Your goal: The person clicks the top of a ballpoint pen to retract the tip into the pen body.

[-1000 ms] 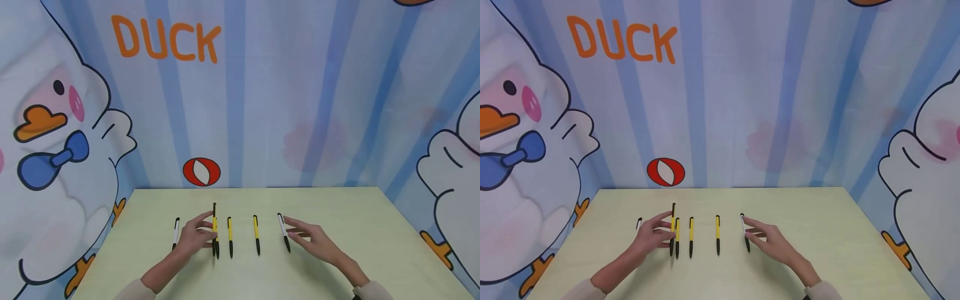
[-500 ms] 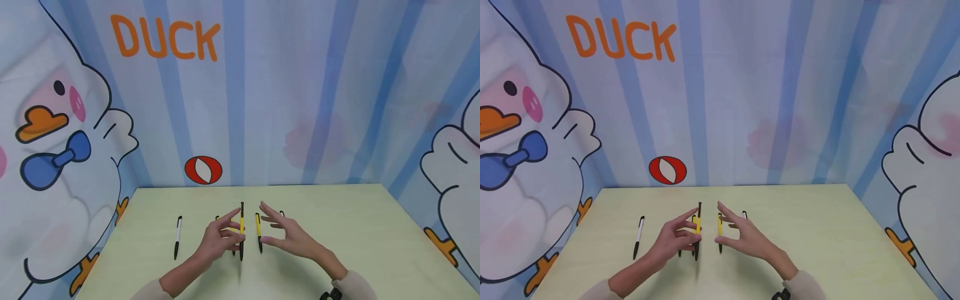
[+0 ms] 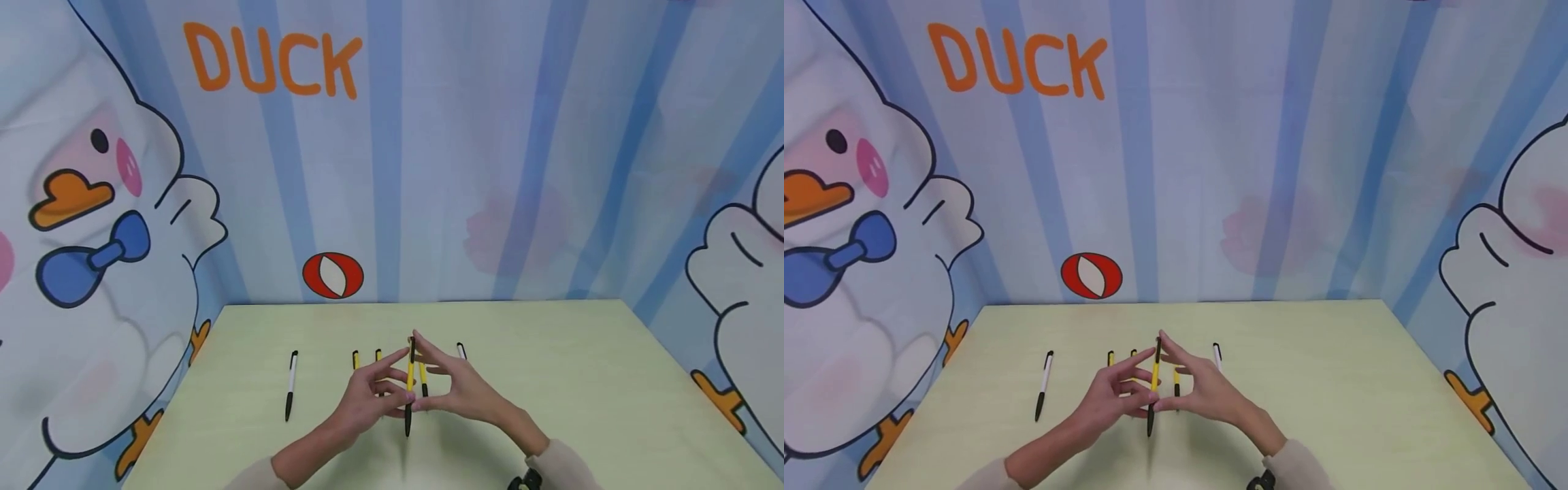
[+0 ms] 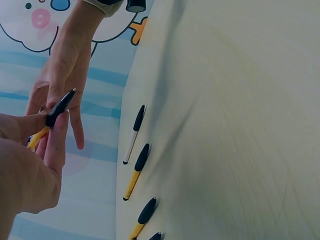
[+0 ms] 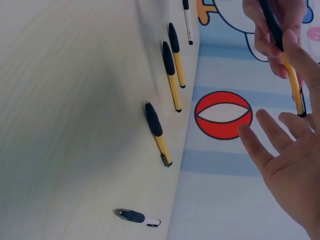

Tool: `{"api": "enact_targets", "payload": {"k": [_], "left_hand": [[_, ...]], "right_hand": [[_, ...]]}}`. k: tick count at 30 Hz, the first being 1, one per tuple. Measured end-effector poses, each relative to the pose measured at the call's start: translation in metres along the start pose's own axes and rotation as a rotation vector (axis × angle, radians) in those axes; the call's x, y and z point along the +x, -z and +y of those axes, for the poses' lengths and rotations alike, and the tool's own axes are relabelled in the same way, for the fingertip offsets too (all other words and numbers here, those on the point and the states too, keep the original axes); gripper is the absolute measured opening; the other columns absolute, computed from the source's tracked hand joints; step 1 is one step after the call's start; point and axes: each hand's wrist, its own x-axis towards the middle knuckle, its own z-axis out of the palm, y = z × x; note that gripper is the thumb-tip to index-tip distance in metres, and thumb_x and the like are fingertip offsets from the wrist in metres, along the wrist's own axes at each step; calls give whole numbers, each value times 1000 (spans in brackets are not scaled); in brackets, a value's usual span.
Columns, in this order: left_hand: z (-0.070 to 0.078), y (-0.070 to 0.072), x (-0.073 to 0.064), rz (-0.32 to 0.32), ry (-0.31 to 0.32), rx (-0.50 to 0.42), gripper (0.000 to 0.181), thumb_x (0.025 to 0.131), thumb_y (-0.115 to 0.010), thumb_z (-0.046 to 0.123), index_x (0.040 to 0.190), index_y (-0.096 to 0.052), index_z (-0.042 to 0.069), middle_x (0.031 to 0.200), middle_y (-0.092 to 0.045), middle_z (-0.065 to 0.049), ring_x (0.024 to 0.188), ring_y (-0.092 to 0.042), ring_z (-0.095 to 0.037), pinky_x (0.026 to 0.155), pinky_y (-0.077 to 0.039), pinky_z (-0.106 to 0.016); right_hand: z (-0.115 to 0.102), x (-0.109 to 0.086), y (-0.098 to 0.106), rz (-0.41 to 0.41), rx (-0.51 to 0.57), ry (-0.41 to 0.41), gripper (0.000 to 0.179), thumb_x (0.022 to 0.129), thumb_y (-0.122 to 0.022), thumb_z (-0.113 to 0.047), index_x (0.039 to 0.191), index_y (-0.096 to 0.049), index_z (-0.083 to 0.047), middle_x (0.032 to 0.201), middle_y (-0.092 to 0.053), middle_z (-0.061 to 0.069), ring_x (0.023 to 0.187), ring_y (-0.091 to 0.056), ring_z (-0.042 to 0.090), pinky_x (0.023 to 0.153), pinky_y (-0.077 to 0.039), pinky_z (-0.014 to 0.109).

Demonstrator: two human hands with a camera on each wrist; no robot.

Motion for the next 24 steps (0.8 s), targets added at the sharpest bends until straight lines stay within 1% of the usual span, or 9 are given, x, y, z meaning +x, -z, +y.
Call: {"api": "enact_targets", "payload": {"k": [3, 8, 12, 17, 19, 24], "left_hand": [[1, 0, 2, 2, -1, -3, 68, 93, -74, 6, 154, -48, 20, 115, -65, -12, 92, -72, -13, 77, -66, -40], [1, 1, 2, 4, -2, -21, 69, 92, -75, 7, 154, -48, 20, 114, -65, -11, 92, -72, -13, 77, -66, -40], [0, 2, 3, 15, 17, -61, 69, 91, -77, 6, 152, -50, 20, 111, -66, -8, 91, -73, -12, 77, -66, -40], [-1, 4, 4, 40, 48, -91, 68, 89, -78, 6, 150, -53, 21, 110, -64, -7, 89, -73, -12, 77, -66, -40], [-2, 4, 4, 40, 58, -95, 69, 89, -78, 5, 151, -52, 21, 110, -64, -7, 89, -73, -12, 77, -66, -40], [-5, 6, 2, 13, 72, -86, 69, 90, -77, 6, 152, -51, 21, 110, -66, -5, 89, -73, -12, 77, -66, -40]], "right_hand": [[-1, -1, 0, 6, -19, -3, 109, 83, -86, -25, 165, -15, -18, 164, -35, 16, 139, -54, 36, 105, -54, 53], [-2, -1, -1, 7, -22, -22, 110, 82, -87, -27, 166, -15, -19, 162, -38, 19, 136, -56, 37, 104, -55, 52], [0, 1, -5, 27, 1, -27, 109, 80, -88, -26, 165, -20, -20, 160, -42, 20, 135, -57, 38, 102, -55, 55], [4, 3, -10, 67, -1, -33, 107, 77, -91, -26, 163, -28, -20, 155, -49, 18, 135, -58, 36, 101, -57, 51], [5, 2, -11, 57, -8, -34, 108, 77, -91, -27, 163, -27, -19, 156, -48, 19, 136, -57, 36, 102, -57, 51], [4, 1, -7, -1, -20, -42, 113, 79, -89, -30, 165, -16, -21, 159, -44, 18, 137, -55, 36, 104, -55, 53]]}}
